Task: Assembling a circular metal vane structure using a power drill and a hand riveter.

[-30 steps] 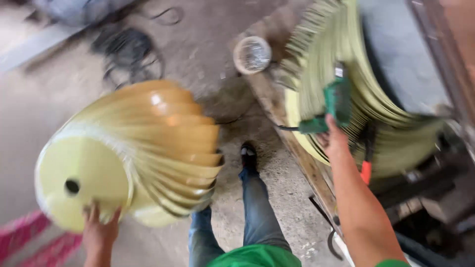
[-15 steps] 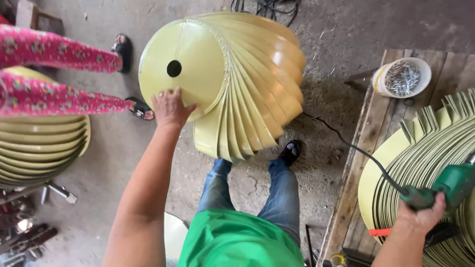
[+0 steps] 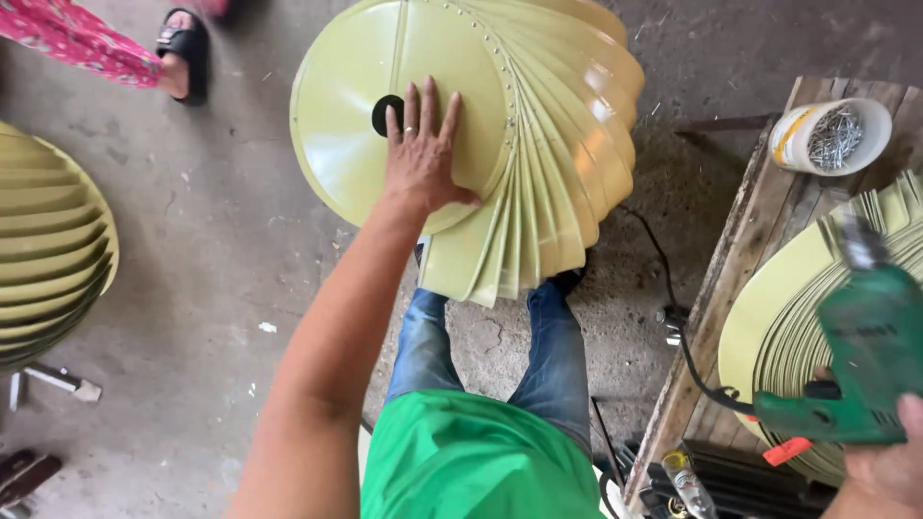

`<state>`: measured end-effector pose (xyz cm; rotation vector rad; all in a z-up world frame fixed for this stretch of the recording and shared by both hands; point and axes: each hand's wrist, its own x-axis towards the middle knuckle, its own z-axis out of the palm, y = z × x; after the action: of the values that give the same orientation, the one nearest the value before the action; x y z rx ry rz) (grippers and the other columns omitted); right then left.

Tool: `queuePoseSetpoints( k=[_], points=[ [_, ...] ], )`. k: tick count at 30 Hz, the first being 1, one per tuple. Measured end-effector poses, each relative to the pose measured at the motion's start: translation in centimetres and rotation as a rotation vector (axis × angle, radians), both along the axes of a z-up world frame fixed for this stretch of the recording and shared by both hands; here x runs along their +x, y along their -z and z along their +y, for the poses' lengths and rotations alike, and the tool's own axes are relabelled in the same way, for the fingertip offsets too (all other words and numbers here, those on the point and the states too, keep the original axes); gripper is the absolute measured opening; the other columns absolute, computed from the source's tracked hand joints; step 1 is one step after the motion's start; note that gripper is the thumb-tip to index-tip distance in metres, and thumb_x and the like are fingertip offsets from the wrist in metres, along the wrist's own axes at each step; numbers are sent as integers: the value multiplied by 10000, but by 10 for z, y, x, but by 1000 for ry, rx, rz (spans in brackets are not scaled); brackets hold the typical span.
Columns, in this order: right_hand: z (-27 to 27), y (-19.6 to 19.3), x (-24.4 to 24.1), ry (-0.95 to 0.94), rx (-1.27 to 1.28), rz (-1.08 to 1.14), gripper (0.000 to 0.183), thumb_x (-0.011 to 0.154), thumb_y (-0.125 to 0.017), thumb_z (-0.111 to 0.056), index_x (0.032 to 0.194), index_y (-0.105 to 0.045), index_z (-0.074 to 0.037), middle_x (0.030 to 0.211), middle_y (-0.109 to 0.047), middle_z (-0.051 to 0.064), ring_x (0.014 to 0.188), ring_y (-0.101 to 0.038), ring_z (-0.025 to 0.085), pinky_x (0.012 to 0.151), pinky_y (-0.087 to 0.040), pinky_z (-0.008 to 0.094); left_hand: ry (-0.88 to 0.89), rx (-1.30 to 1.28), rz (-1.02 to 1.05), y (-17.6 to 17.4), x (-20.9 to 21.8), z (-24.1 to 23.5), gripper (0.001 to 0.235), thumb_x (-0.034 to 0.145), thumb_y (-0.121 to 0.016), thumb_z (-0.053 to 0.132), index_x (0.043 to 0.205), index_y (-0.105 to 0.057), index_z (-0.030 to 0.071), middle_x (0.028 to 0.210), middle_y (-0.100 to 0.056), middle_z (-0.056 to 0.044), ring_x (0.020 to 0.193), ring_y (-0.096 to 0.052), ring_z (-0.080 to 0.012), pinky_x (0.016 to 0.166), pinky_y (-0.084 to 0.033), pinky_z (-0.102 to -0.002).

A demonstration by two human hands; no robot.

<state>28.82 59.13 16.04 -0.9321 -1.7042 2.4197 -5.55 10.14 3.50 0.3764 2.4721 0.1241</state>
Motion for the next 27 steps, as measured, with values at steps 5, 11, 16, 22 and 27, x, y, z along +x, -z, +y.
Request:
queuePoseSetpoints(
  k=[5, 11, 16, 22, 27],
  points=[
    [-111, -52, -73, -196, 554, -165, 520, 972, -800, -212, 1388, -572, 3, 1216, -716, 158, 1018, -716, 271, 922, -602, 427, -25, 141, 59, 8, 6, -7, 1562, 438, -953, 650, 1652, -100, 162, 1708, -7, -208, 1580, 6, -411, 1272, -47, -586],
    [-232, -79, -189, -645, 1186, -274, 563, 820, -881, -276, 1282, -700, -9, 1082, -763, 120, 945, -745, 190, 888, -596, 337, -71, 184, 83, 5, 11, -8, 1536, 447, -959, 612, 1654, -122, 162, 1715, -18, -195, 1590, -10, -394, 1278, -40, -596],
    [-272, -73, -234, -815, 1255, -300, 605, 751, -899, -294, 1263, -712, -32, 990, -781, 130, 893, -769, 205, 822, -617, 349, -103, 230, 90, 8, 12, -7, 1551, 429, -961, 602, 1653, -117, 161, 1714, -16, -190, 1591, -11, -389, 1279, -33, -604],
    [-280, -68, -249, -864, 1335, -327, 619, 755, -906, -326, 1262, -714, -26, 963, -776, 143, 859, -770, 229, 808, -621, 362, -121, 262, 84, 14, 14, -7, 1543, 438, -959, 585, 1656, -112, 160, 1719, -17, -184, 1596, -14, -388, 1281, -25, -604],
    [-287, -73, -257, -883, 1321, -363, 603, 767, -894, -334, 1254, -708, -31, 945, -777, 130, 854, -772, 221, 815, -620, 358, -109, 248, 83, 15, 14, -6, 1546, 444, -957, 579, 1663, -105, 158, 1721, -17, -181, 1599, -17, -386, 1285, -20, -606]
  ],
)
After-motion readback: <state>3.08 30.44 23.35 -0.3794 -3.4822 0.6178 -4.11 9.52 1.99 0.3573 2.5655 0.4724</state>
